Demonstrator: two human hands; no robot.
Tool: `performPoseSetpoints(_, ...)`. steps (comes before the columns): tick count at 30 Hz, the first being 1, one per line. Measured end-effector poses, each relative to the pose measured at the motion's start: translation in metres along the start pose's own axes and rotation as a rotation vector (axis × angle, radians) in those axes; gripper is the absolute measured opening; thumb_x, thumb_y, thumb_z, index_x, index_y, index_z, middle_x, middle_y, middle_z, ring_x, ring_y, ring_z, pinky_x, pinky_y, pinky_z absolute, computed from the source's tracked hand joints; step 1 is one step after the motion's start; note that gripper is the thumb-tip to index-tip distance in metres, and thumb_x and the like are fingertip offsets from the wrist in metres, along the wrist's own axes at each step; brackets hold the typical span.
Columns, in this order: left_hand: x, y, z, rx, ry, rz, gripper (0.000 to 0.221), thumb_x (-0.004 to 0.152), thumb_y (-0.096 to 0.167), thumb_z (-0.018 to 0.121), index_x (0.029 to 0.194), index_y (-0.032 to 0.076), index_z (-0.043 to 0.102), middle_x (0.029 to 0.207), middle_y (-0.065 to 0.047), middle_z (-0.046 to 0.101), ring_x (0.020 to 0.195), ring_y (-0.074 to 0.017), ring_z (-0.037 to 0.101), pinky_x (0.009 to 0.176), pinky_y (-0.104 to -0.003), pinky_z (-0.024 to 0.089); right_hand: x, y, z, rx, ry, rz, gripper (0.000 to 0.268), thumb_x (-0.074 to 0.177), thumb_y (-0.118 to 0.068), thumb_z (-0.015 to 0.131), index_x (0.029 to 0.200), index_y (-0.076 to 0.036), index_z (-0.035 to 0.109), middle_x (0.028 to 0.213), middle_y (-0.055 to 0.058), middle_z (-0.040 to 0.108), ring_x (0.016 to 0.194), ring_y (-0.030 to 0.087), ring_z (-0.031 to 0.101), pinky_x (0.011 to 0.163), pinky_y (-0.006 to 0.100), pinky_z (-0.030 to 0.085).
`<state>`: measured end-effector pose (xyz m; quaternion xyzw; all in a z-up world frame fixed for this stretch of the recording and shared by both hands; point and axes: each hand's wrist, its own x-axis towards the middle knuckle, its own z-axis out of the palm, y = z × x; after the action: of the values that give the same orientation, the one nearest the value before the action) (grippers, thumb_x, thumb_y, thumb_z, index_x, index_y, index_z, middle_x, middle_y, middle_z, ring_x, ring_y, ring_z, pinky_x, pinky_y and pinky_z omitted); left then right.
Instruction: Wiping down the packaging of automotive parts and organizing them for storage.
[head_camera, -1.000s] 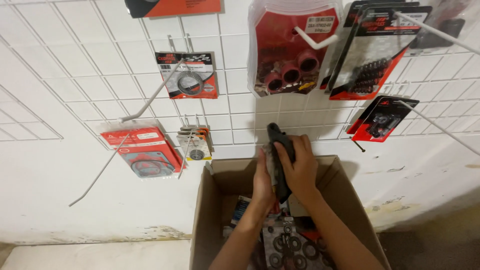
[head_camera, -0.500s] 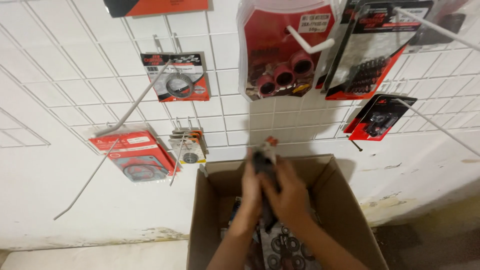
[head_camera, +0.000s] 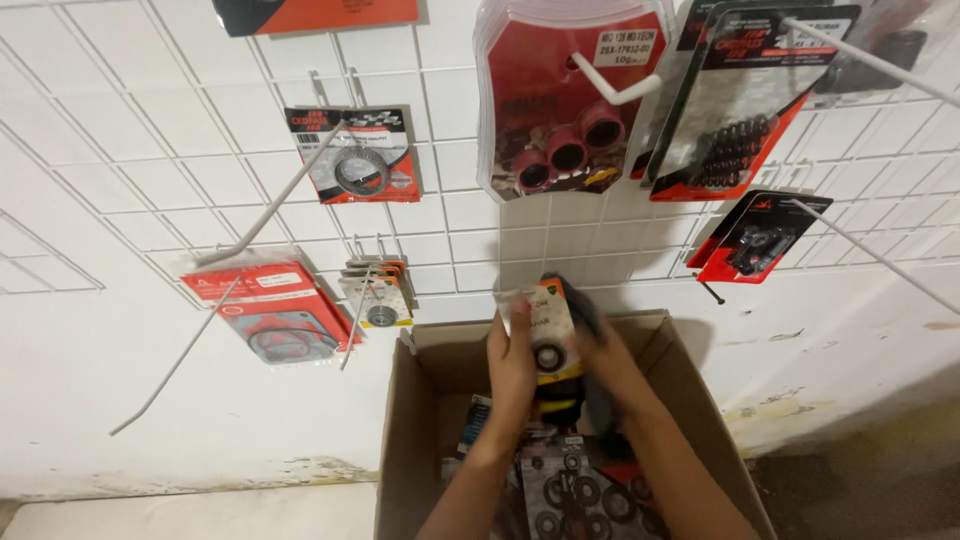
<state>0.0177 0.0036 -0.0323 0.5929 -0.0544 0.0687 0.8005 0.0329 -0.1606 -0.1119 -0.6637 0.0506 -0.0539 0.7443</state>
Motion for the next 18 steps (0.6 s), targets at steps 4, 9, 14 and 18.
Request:
performPoseSetpoints(4,0.002,-0.006,0.004,-0.063,0.086,0.197,0.039,0.101,0.036,0.058,0.120,0.005,0.043,0.108,-0.011,0.056,0.099,-0.0180,0.054,0.092,-0.032,0.046,-0.052,-0.088,0.048,0.197,-0.049,0.033,0.067,0.079,-0.001,0.072,0.144,-0.001,0.054,0.122,0.015,0.070,0.101,0.022,0.064,0.089,0.031,0.049)
performPoseSetpoints(9,-0.011,0.034,0.009,0.640,-0.132,0.457,0.051,0.105,0.043,0.044,0.127,-0.001,0.057,0.112,-0.015,0.072,0.090,-0.0270,0.066,0.094,-0.039,0.037,-0.048,-0.089,0.050,0.179,0.156,-0.040,0.058,0.089,-0.012,0.065,0.146,-0.005,0.055,0.126,0.013,0.069,0.104,0.020,0.062,0.090,0.030,0.049)
performPoseSetpoints(14,0.014,-0.019,0.007,0.016,-0.217,0.161,0.046,0.106,0.034,0.037,0.142,0.006,0.043,0.111,-0.010,0.055,0.094,-0.0196,0.051,0.083,-0.033,0.040,-0.060,-0.059,0.051,-0.204,0.075,-0.478,0.041,0.094,-0.032,0.059,0.127,-0.008,0.063,0.106,0.007,0.061,0.088,0.018,0.055,0.078,0.032,0.046)
performPoseSetpoints(18,0.035,-0.175,-0.024,-0.583,-0.046,-0.332,0.040,0.101,0.016,0.051,0.136,0.000,0.058,0.124,-0.017,0.064,0.105,-0.0237,0.060,0.094,-0.036,0.046,-0.047,-0.046,0.035,-0.724,0.298,-0.914,0.046,0.076,-0.020,0.085,0.120,-0.015,0.074,0.105,0.009,0.061,0.075,0.023,0.058,0.066,0.035,0.051)
